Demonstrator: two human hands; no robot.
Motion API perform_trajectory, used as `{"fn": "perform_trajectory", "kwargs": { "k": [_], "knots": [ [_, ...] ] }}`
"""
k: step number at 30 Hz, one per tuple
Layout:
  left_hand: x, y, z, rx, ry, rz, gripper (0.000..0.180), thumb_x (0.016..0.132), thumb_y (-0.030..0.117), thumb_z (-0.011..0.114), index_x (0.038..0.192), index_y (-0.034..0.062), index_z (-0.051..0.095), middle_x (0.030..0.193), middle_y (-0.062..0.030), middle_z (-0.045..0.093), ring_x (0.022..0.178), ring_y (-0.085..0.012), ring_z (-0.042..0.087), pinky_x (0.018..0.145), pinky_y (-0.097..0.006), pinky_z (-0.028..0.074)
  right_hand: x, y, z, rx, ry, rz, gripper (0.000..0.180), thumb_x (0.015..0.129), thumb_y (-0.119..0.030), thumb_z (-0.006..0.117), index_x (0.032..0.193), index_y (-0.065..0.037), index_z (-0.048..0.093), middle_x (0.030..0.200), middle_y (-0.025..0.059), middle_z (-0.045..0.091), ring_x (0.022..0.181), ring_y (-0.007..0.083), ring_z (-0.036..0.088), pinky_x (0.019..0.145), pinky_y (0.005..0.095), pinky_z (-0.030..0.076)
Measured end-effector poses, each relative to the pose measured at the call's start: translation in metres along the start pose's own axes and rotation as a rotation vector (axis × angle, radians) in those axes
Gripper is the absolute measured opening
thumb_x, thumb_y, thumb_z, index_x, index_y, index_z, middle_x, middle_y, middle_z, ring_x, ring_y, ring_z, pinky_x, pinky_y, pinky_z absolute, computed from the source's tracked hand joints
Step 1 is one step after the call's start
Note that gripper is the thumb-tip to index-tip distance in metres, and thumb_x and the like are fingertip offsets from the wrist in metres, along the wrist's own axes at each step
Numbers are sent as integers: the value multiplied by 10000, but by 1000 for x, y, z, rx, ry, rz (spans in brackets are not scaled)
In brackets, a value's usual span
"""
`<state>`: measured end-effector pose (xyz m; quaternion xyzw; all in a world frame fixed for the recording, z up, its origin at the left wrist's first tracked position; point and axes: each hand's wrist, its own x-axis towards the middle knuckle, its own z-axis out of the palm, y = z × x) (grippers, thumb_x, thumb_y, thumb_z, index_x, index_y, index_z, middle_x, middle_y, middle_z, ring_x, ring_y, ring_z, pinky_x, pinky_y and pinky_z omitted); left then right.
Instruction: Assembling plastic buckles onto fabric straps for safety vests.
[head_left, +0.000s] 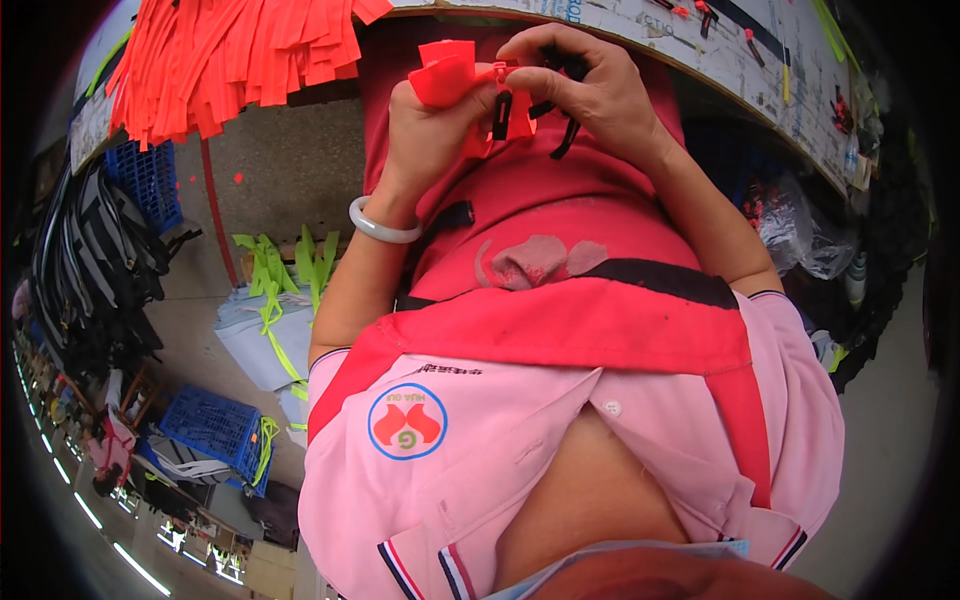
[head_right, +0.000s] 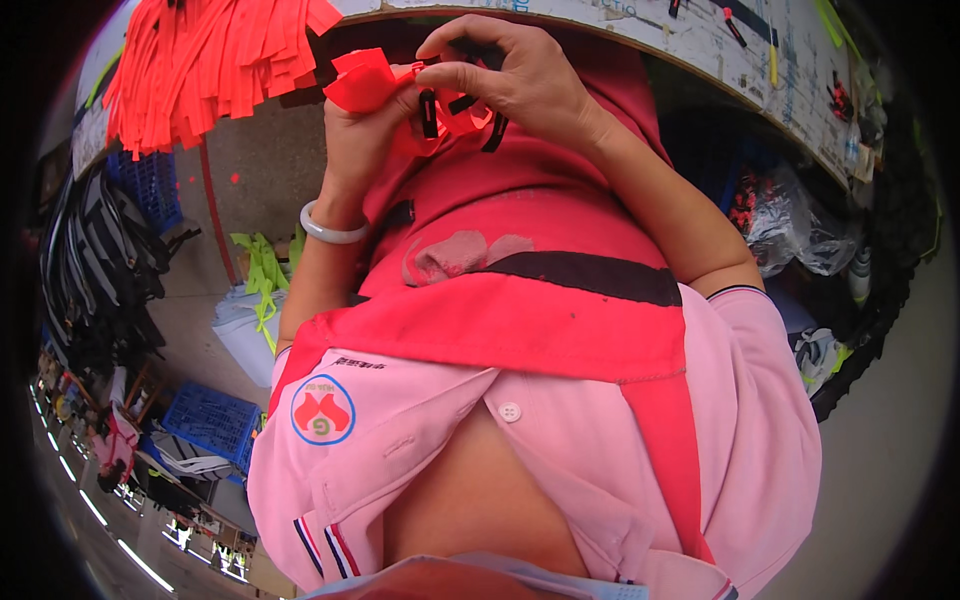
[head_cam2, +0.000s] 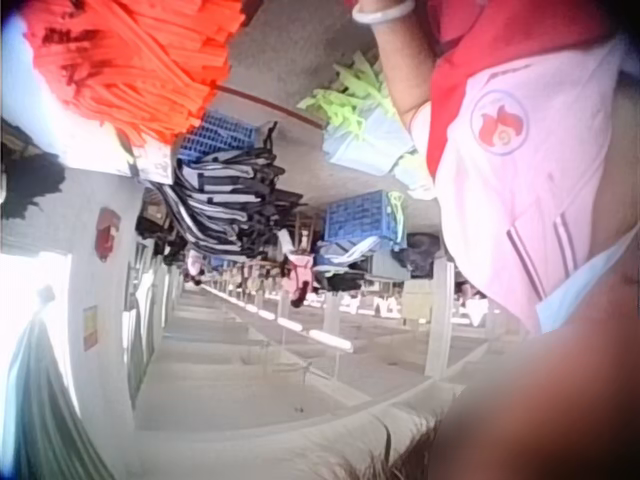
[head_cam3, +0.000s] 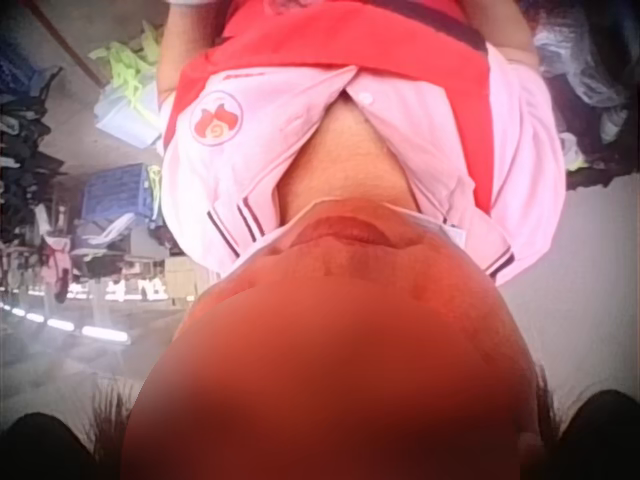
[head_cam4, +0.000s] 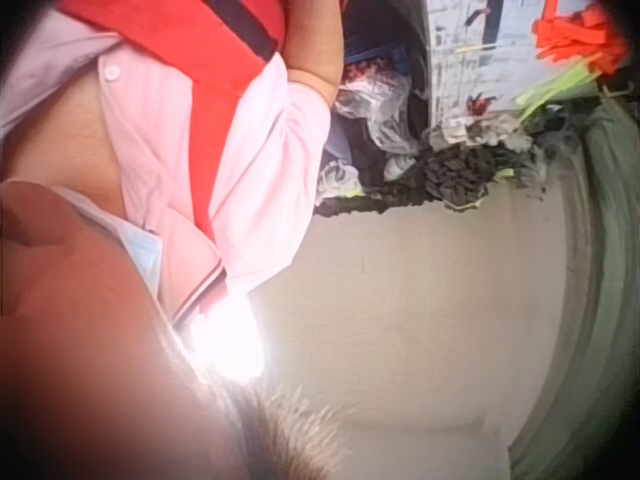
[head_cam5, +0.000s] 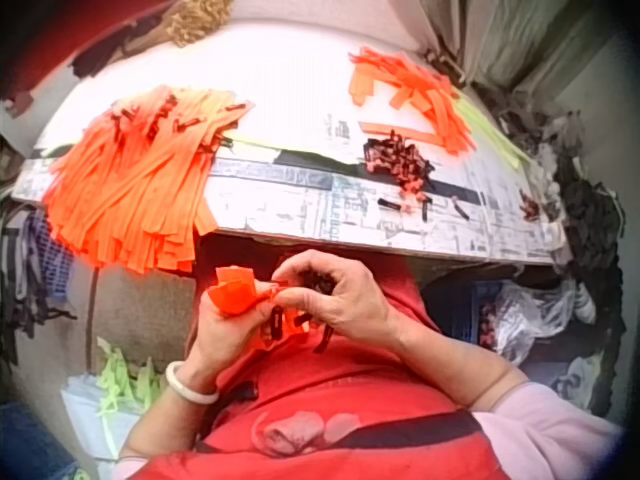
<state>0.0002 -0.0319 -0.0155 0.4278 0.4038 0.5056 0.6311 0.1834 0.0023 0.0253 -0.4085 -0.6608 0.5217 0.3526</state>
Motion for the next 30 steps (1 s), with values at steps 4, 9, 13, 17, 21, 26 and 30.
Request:
{"fn": "perform_trajectory", "kwargs": {
  "k": [4,9,13,17,21,26,30],
  "knots": [
    [-2,3,1,192,-34,118,116,849,-11,640,963,-7,662,815,-23,637,667,-81,586,586,-209,466,-3,-6,2,-159,-38,-92,170,836,-134,701,951,-19,650,822,22,632,722,72,592,651,209,488],
    [-3,7,4,168,-53,140,119,844,-36,626,957,-12,656,821,-20,633,680,-76,578,595,-208,463,-7,-3,6,-25,-9,-158,156,833,-64,688,963,1,631,799,41,622,724,75,604,637,215,491],
    [-6,2,0,180,-36,68,127,843,-48,617,959,-14,655,835,-23,635,690,-77,572,593,-205,455,-3,-7,2,-197,-95,-160,164,814,-84,702,948,-24,629,780,61,601,699,127,620,608,239,478],
    [-8,2,-1,166,-33,69,150,842,-48,617,983,-13,655,848,-27,636,699,-75,572,594,-206,456,-2,-12,3,-288,-84,-250,165,800,-100,714,926,-34,632,772,71,585,671,157,599,596,253,469],
    [-5,3,4,180,-17,99,155,837,-21,638,987,-3,670,800,-7,631,661,-60,557,568,-206,445,-3,-8,3,-238,-46,-201,167,802,-108,716,924,-26,635,790,69,608,677,139,598,604,255,476],
    [-2,-2,2,49,-46,-48,139,838,19,660,974,2,682,754,6,636,642,-49,547,560,-208,444,-6,-3,3,-175,-16,-63,171,813,-120,709,930,-18,637,804,76,625,713,138,622,626,254,488],
    [-5,-11,7,216,6,100,154,865,12,632,1012,6,677,842,-13,650,728,-67,586,638,-213,478,-4,2,-1,-249,-58,-119,194,819,-147,712,937,-10,644,793,74,635,725,119,627,644,243,493]
  ]
}}
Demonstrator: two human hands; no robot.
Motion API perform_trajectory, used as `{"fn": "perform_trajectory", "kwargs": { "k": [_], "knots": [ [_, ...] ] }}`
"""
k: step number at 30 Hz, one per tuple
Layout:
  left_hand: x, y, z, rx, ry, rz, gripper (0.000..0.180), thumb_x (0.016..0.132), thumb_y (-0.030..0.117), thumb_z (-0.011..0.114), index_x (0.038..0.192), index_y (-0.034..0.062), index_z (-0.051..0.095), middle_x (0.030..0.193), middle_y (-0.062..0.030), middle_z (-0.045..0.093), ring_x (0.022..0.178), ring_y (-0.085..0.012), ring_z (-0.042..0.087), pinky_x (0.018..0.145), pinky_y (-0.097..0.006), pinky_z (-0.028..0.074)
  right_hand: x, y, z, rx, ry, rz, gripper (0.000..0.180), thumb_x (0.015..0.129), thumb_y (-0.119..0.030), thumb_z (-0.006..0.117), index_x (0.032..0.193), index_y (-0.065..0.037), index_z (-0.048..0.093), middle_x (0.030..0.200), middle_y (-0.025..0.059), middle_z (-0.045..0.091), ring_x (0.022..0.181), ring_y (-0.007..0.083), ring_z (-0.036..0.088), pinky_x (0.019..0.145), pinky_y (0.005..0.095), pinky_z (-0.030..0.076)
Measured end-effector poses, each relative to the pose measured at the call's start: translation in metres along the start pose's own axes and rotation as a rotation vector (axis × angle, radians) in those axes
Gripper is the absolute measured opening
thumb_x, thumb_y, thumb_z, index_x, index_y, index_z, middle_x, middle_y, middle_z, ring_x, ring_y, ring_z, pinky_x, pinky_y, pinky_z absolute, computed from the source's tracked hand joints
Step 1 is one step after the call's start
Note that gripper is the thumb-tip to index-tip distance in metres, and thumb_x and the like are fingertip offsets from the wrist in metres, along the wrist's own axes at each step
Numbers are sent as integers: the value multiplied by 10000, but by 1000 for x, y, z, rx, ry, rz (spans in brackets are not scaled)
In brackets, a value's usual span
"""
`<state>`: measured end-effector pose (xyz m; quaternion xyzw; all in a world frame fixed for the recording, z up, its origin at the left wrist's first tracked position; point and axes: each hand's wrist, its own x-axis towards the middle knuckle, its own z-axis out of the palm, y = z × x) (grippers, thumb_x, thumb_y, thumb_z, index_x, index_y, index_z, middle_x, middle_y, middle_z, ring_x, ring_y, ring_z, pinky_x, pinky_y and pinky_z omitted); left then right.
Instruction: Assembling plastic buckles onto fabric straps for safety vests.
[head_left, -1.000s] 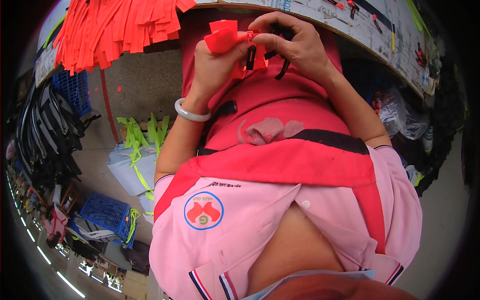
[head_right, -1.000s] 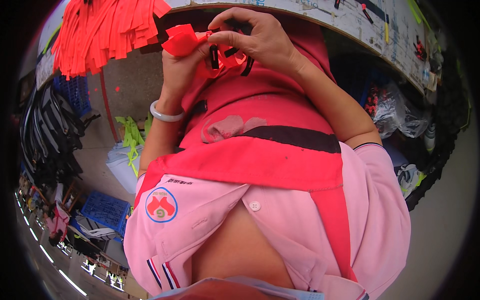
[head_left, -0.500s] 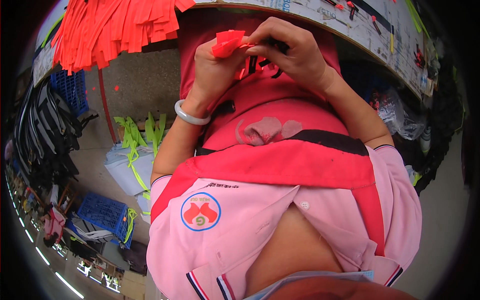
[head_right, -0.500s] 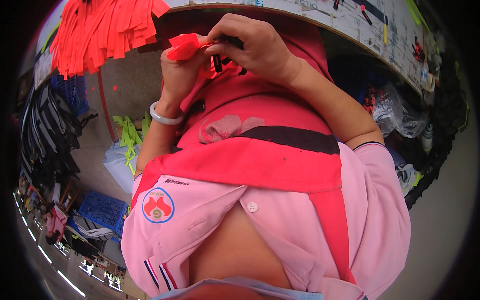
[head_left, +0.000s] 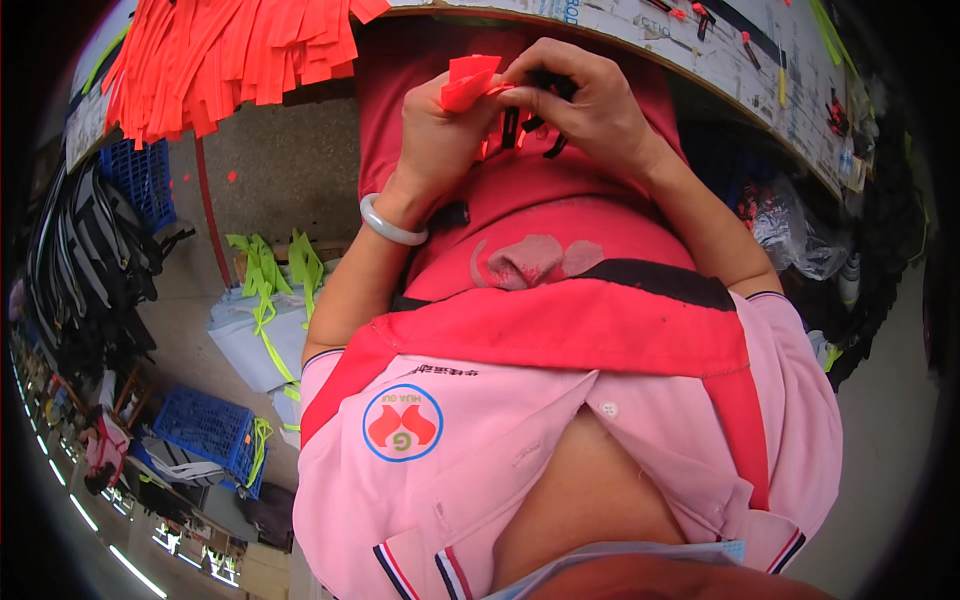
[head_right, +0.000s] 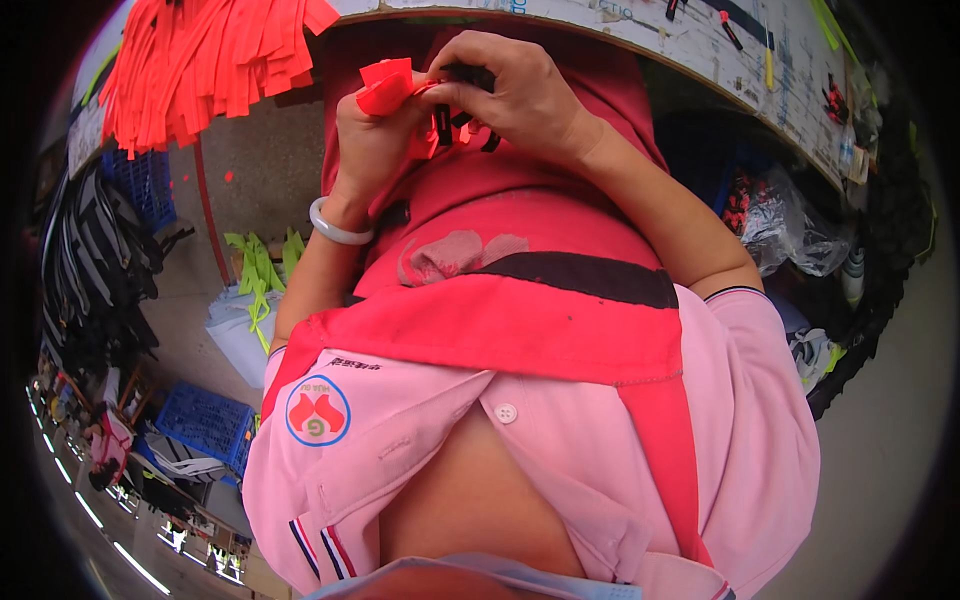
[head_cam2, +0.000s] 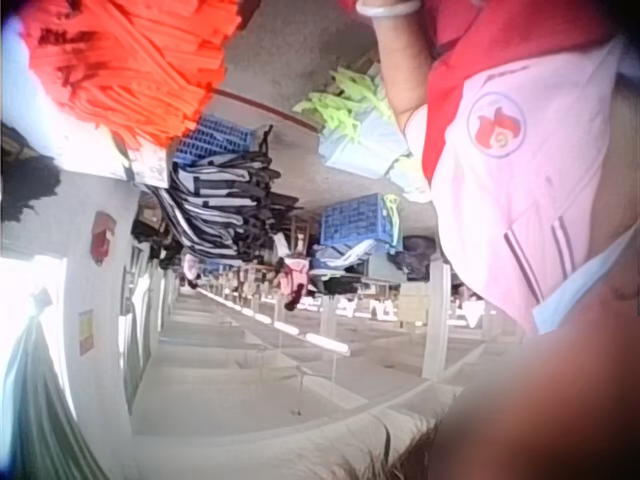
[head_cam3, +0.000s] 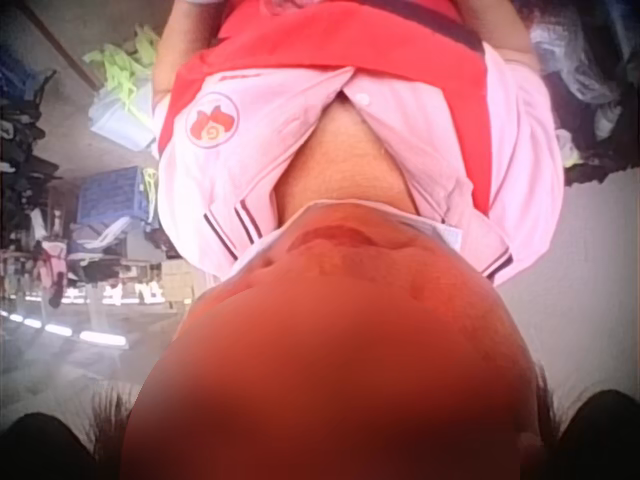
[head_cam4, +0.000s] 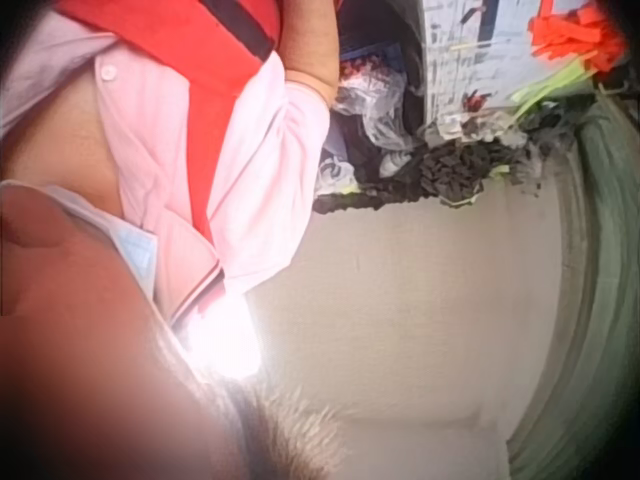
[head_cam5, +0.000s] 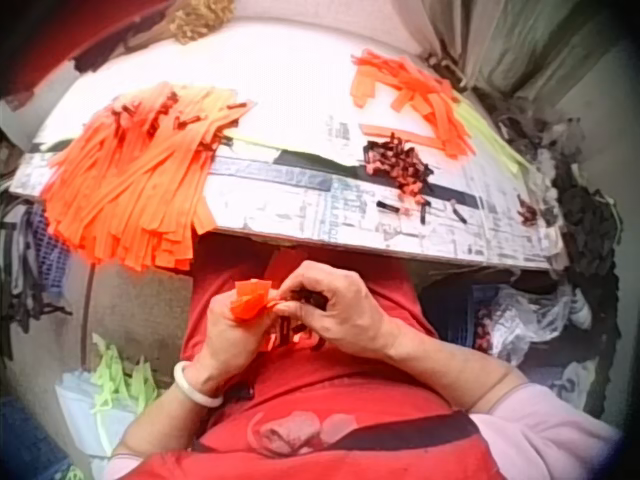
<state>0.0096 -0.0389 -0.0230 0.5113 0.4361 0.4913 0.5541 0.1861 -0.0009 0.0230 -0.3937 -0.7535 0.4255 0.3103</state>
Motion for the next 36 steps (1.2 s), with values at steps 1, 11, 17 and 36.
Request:
{"fn": "perform_trajectory", "kwargs": {
  "k": [1,11,17,36],
  "knots": [
    [1,-2,2,30,36,9,147,869,21,632,1007,9,680,839,-15,652,725,-64,584,634,-211,477,0,3,0,-25,4,-36,197,825,-154,708,941,-7,647,792,71,643,724,107,627,649,239,496],
    [40,-15,6,-353,-69,-380,210,883,89,632,1059,-25,626,826,-38,640,704,-110,611,621,-264,541,-7,33,-4,362,181,393,176,879,-166,653,927,3,645,790,29,650,718,69,594,658,215,482],
    [65,-56,36,-917,-74,-689,240,924,85,541,1109,-68,537,869,-119,622,698,-191,634,647,-309,578,7,71,-25,-67,211,345,255,862,-244,612,904,8,614,704,103,605,624,157,568,625,302,473],
    [86,-84,51,-1241,-139,-727,175,954,129,479,1052,5,553,894,-101,624,712,-195,611,632,-287,530,25,60,-16,-463,349,165,196,891,-211,569,829,-29,533,699,277,551,663,452,563,553,463,474]
  ]
}}
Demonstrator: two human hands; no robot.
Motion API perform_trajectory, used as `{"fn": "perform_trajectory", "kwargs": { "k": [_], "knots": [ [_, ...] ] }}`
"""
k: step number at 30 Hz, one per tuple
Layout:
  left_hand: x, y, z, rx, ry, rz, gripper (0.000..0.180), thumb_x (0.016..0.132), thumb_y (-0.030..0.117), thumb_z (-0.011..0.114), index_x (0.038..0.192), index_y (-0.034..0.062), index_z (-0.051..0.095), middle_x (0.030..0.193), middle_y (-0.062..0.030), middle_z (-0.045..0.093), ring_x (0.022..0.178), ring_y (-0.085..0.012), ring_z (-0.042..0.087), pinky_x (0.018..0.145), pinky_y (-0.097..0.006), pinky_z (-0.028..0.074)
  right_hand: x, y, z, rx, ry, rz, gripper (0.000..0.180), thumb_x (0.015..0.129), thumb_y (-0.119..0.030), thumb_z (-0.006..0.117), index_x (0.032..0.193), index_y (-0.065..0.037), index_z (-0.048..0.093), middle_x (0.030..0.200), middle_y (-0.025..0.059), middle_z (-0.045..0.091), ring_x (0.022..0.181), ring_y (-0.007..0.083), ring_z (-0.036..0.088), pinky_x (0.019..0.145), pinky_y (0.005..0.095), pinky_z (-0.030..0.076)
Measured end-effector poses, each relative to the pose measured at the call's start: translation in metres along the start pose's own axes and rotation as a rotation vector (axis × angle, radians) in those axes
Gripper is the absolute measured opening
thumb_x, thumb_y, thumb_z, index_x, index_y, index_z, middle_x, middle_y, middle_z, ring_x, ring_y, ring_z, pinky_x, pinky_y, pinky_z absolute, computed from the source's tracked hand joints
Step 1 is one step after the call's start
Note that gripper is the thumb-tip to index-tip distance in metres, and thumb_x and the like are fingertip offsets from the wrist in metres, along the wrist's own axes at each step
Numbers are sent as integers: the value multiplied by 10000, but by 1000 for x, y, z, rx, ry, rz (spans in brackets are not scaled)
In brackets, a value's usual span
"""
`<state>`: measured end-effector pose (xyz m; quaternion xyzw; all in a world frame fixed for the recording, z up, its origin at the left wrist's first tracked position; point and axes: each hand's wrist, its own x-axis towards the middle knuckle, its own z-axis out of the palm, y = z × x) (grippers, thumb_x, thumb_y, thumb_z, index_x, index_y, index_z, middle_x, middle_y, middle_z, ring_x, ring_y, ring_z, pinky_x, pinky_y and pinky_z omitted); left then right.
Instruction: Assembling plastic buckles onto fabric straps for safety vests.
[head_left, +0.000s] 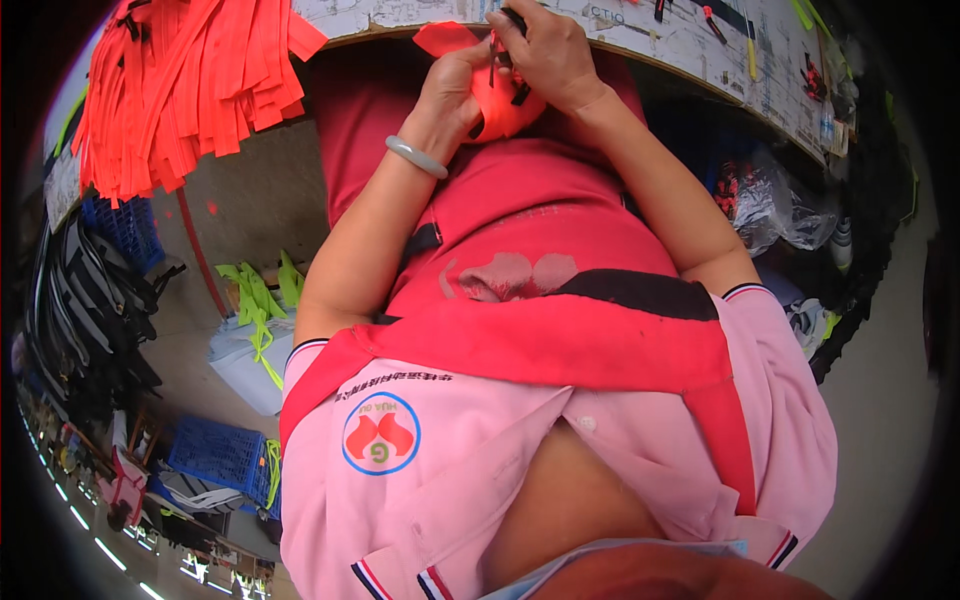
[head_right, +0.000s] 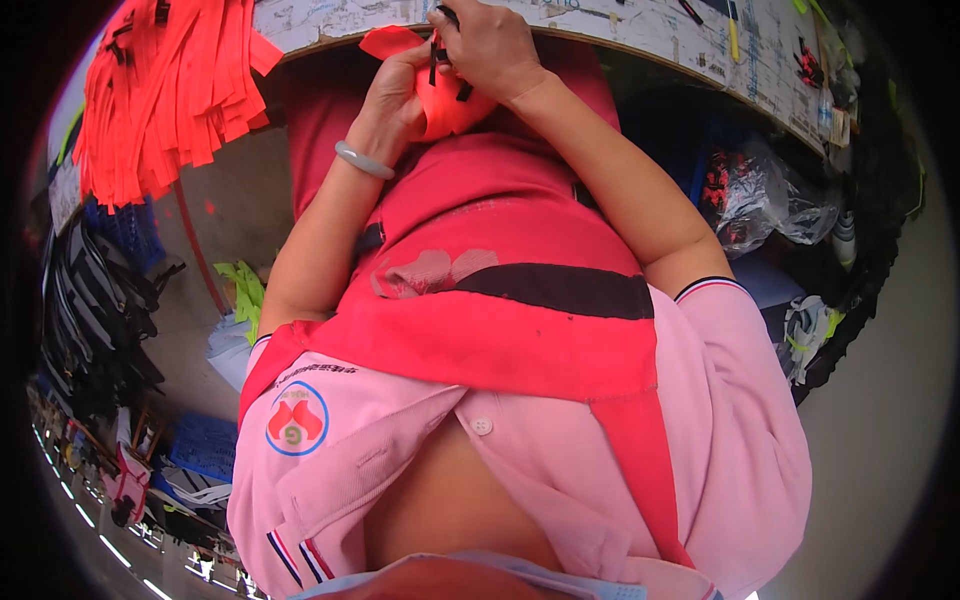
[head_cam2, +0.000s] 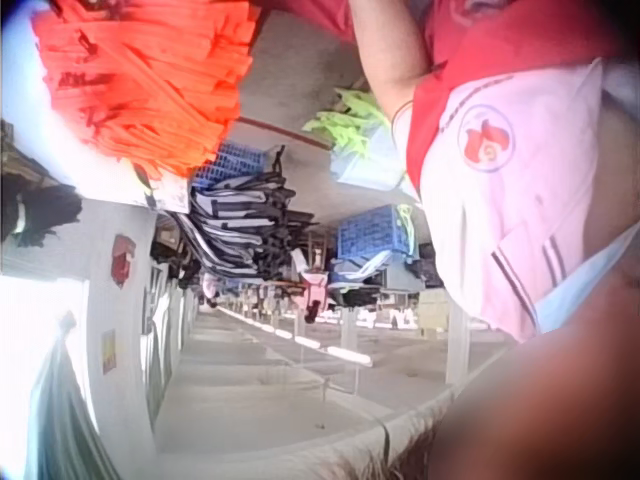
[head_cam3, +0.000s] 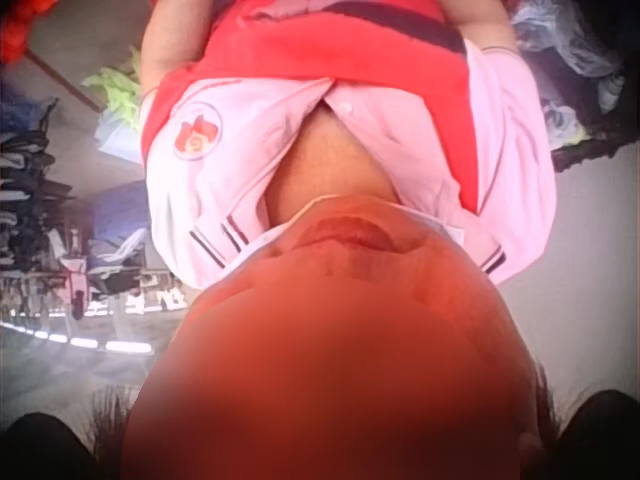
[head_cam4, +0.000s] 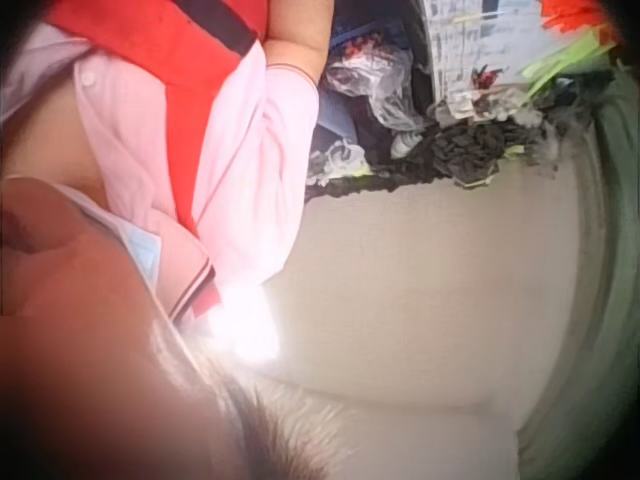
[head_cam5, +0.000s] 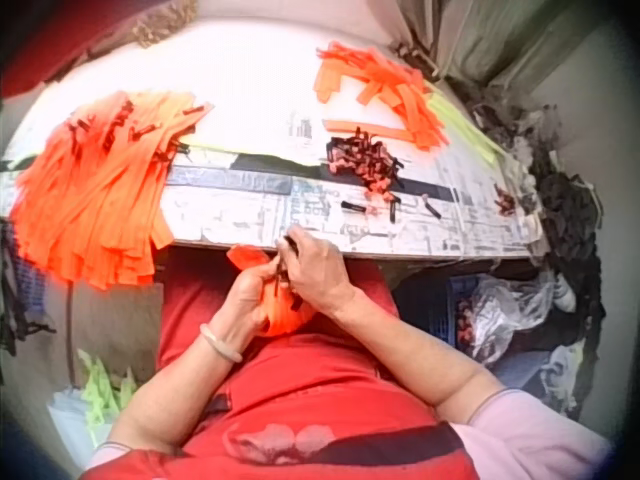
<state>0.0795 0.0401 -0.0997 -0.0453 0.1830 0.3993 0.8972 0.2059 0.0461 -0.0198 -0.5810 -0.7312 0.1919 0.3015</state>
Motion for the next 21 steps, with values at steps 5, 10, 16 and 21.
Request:
{"fn": "perform_trajectory", "kwargs": {
  "k": [5,10,16,21],
  "knots": [
    [-38,-1,36,595,262,489,218,850,55,666,1046,-31,627,949,-68,659,815,-117,627,722,-227,511,-10,11,-27,459,-248,366,362,880,-365,651,803,-12,638,664,17,606,606,66,557,555,227,460],
    [-58,-2,38,721,175,645,168,855,38,656,1008,-29,646,899,-46,662,813,-102,622,713,-223,505,-21,-12,-22,594,-251,195,282,877,-276,667,853,4,644,711,16,627,642,55,577,596,207,474],
    [-74,1,43,900,248,562,120,845,35,662,961,3,663,786,-2,627,670,-50,551,577,-189,427,-42,-17,-12,500,-304,98,223,881,-214,643,922,5,633,693,66,628,610,102,596,579,256,475],
    [-75,13,54,889,145,578,83,861,61,654,922,6,648,730,22,586,597,-37,467,531,-191,361,-56,-21,0,590,-522,218,213,886,-182,623,1039,-34,628,726,55,649,560,92,591,504,248,475]
  ]
}}
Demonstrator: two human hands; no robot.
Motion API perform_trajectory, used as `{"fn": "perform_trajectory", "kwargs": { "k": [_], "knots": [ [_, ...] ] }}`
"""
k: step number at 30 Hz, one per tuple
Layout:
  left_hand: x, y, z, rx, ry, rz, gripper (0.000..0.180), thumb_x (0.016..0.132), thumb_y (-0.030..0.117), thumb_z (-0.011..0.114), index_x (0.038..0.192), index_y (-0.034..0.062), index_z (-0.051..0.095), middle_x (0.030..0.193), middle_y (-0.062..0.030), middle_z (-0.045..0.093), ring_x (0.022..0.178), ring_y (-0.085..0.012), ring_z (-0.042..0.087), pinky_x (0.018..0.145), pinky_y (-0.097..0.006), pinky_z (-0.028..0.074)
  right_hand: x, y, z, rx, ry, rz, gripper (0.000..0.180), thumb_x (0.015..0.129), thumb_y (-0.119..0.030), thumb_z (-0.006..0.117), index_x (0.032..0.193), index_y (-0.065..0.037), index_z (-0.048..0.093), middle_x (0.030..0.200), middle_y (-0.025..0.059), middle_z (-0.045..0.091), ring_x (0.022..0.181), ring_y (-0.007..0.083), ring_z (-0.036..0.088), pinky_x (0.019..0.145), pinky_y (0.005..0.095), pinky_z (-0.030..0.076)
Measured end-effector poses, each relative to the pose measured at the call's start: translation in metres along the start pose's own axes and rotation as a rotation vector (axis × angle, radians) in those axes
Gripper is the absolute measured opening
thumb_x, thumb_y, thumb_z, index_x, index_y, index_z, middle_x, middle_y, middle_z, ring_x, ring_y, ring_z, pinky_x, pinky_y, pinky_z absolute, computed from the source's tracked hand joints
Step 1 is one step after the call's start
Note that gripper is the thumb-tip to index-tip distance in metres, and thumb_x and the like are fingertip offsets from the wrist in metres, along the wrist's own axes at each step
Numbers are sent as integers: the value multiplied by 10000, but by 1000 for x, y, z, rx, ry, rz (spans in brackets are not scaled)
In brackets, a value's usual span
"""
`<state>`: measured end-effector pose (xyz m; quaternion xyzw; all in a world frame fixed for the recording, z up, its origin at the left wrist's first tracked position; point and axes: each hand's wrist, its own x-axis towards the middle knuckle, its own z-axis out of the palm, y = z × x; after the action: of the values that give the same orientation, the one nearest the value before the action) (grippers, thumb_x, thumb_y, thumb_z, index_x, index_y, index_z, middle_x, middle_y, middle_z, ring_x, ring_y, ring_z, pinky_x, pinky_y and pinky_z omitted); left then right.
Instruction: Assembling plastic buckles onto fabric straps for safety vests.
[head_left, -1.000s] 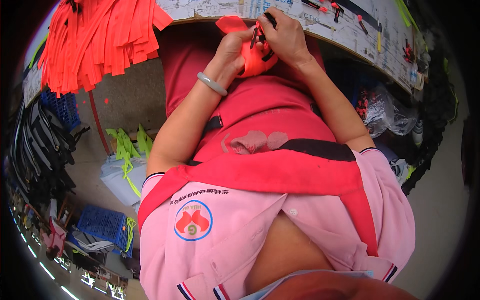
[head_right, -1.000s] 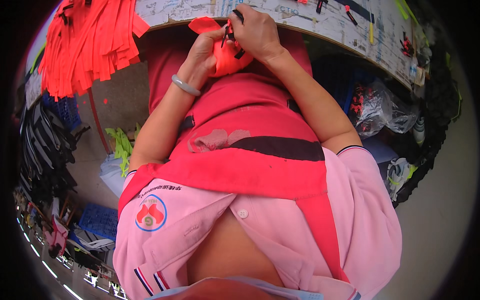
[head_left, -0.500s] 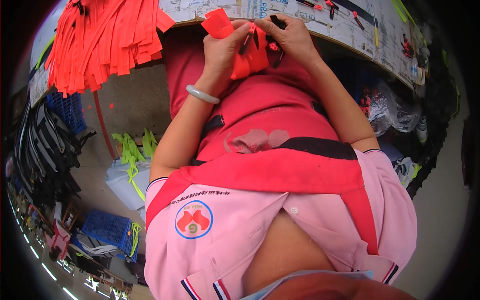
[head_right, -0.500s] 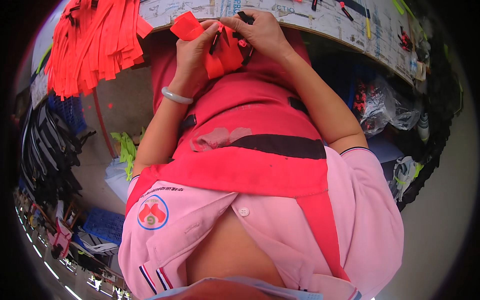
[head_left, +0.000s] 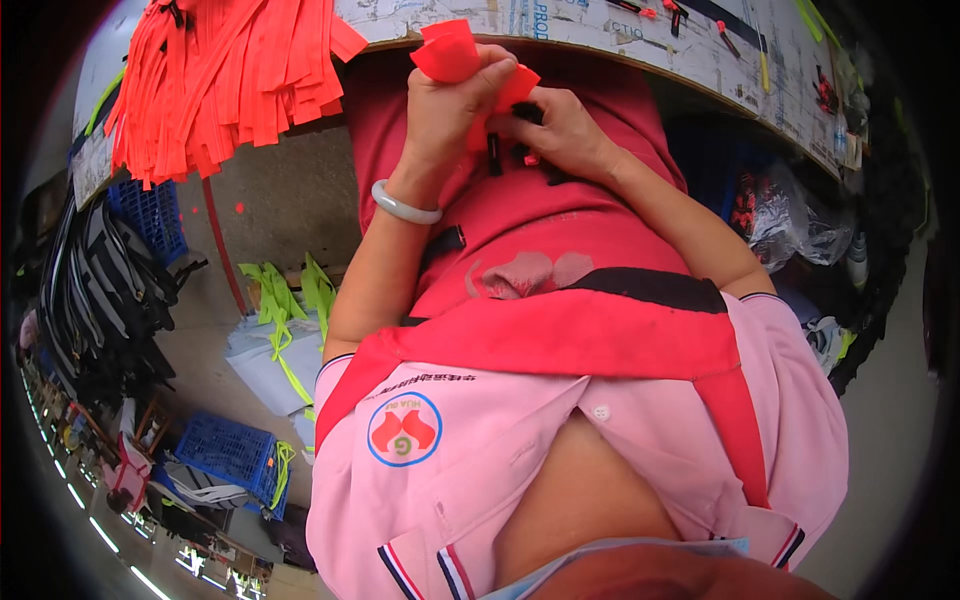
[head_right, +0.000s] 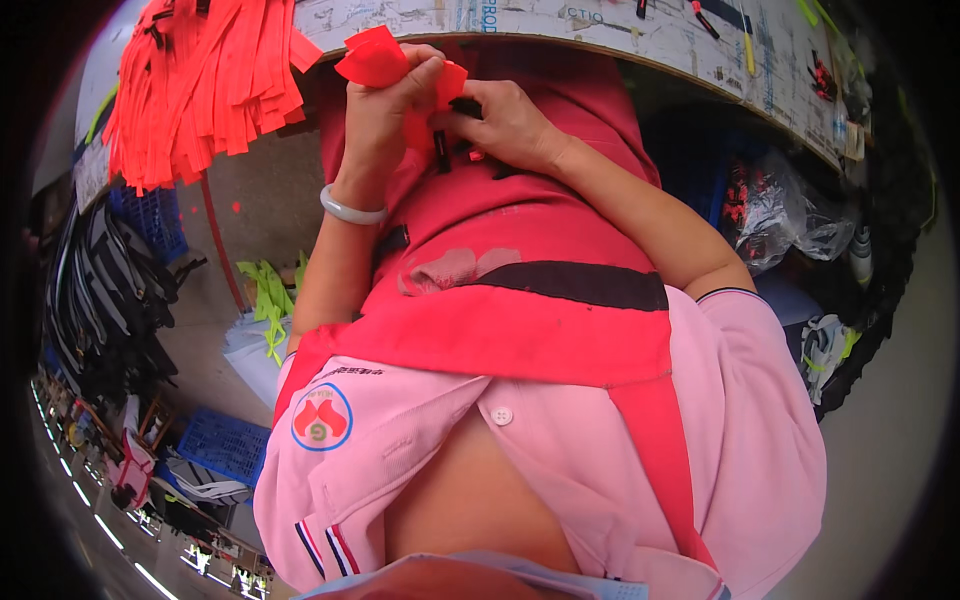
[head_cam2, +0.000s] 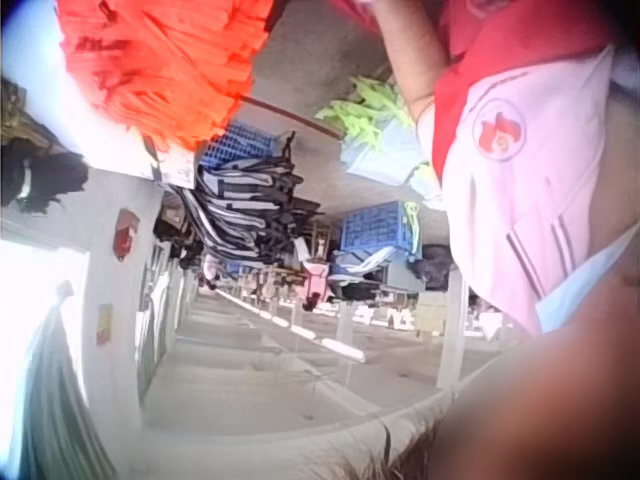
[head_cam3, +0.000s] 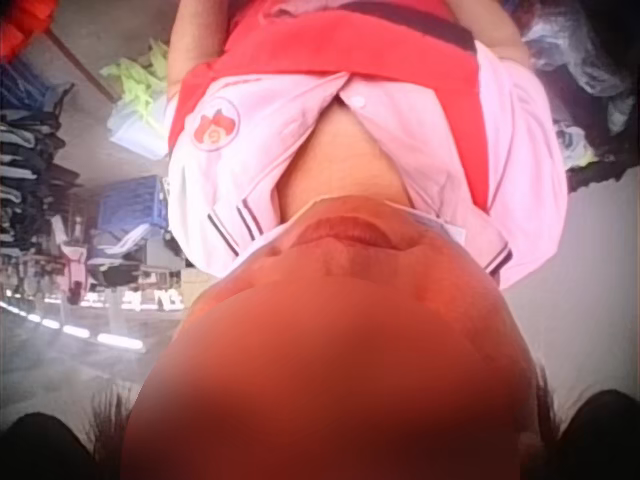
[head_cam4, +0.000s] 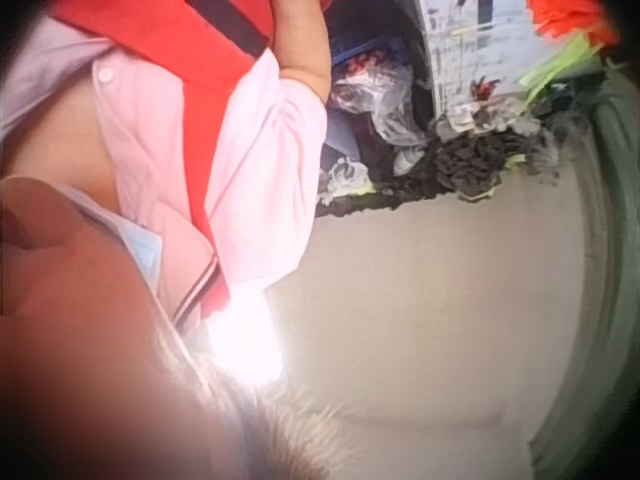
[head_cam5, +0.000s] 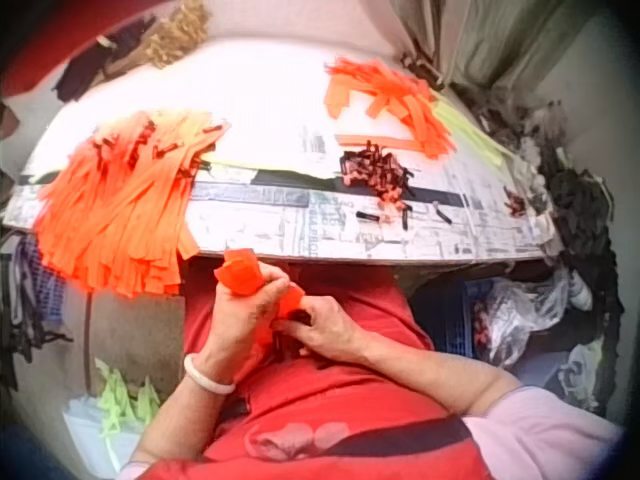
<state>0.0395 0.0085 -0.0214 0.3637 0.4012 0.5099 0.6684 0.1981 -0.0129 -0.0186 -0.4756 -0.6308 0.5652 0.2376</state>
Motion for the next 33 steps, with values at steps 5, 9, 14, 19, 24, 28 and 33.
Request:
{"fn": "perform_trajectory", "kwargs": {
  "k": [5,9,14,19,24,28,33],
  "knots": [
    [7,2,-31,-380,143,-91,190,868,95,659,1017,-18,626,805,-29,597,573,-68,477,504,-215,388,10,-20,-7,25,-102,114,271,907,-184,614,1137,-39,608,817,14,627,600,37,528,475,197,470],
    [-4,-23,-76,-667,77,-205,154,923,141,589,1031,32,582,814,-8,546,566,-70,429,497,-208,362,53,-89,-27,119,-127,-63,250,896,-247,631,1026,-33,637,702,-5,581,542,43,502,460,198,417],
    [-24,-48,-89,-805,132,-287,133,932,136,569,1025,40,569,807,-5,550,562,-59,421,495,-194,362,150,-188,-33,248,-66,-222,245,902,-306,613,910,-60,609,626,-1,528,496,101,478,441,261,342],
    [-17,-41,-69,-750,38,-324,147,918,133,593,1011,20,593,817,-17,557,575,-76,431,513,-211,377,292,-131,-42,4,233,-225,279,873,-350,635,794,-81,628,602,-24,546,452,59,450,390,227,333],
    [-31,-21,-72,-512,33,-197,224,917,165,603,1056,-9,589,785,-57,590,719,-151,609,659,-285,517,207,-99,-25,307,-194,43,162,887,-219,609,856,-60,593,626,52,592,481,132,539,416,280,391],
    [-28,3,-61,-423,-91,-293,211,921,172,600,1047,3,583,668,-24,542,489,-104,515,463,-240,443,129,-74,-26,255,-159,127,272,900,-293,620,1031,-57,653,645,-48,465,491,10,395,417,177,274],
    [-14,9,-48,-282,-100,-377,132,874,99,641,975,22,602,644,5,517,468,-62,418,435,-213,324,77,-65,-25,137,-221,-26,177,878,-174,644,977,-28,663,766,-14,586,687,35,503,610,185,422]
  ]
}}
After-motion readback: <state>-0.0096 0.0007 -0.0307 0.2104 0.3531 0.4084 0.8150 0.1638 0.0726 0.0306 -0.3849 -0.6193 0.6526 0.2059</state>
